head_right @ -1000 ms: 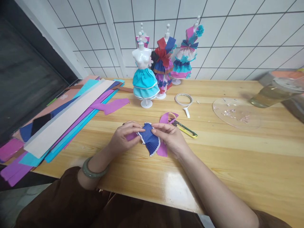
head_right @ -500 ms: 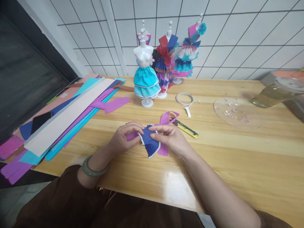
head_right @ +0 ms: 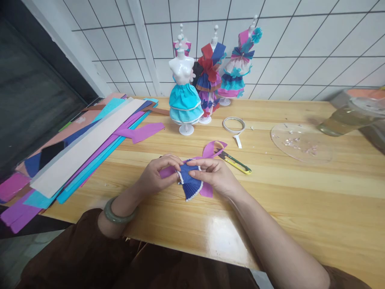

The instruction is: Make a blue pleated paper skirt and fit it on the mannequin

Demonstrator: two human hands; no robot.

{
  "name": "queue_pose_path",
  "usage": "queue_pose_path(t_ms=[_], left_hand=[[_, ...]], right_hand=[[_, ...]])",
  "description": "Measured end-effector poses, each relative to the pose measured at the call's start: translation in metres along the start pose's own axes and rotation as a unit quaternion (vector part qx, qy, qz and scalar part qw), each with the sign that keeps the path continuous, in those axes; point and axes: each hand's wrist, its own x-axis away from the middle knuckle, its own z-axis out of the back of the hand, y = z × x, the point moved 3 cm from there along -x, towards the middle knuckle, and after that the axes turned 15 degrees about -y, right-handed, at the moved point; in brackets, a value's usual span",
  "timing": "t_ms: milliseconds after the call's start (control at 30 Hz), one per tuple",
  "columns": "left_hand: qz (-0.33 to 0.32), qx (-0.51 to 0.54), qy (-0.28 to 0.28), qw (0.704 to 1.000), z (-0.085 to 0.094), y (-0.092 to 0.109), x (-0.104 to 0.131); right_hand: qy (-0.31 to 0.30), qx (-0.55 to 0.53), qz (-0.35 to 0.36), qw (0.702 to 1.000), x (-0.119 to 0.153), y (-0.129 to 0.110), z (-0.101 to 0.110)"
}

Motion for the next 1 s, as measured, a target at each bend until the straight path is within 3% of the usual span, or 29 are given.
queue_pose_path(t_ms=[400, 800, 1000], left_hand=[[0.014, 0.044, -0.016, 0.999, 0.0014, 0.0, 0.0032], [0.019, 0.026, -0.021, 0.999, 0.0018, -0.0006, 0.0031], [-0.014, -0.004, -0.026, 1.0, 0.0034, 0.0002, 0.0024]], right_hand=[[0.01, 0.014, 0.008, 1.0, -0.0001, -0.0001, 0.0022], [0.026, 0.132, 0.042, 0.99, -0.0002, -0.0053, 0.0047], [0.036, 0.195, 0.062, 0.978, -0.0011, -0.0064, 0.0058]])
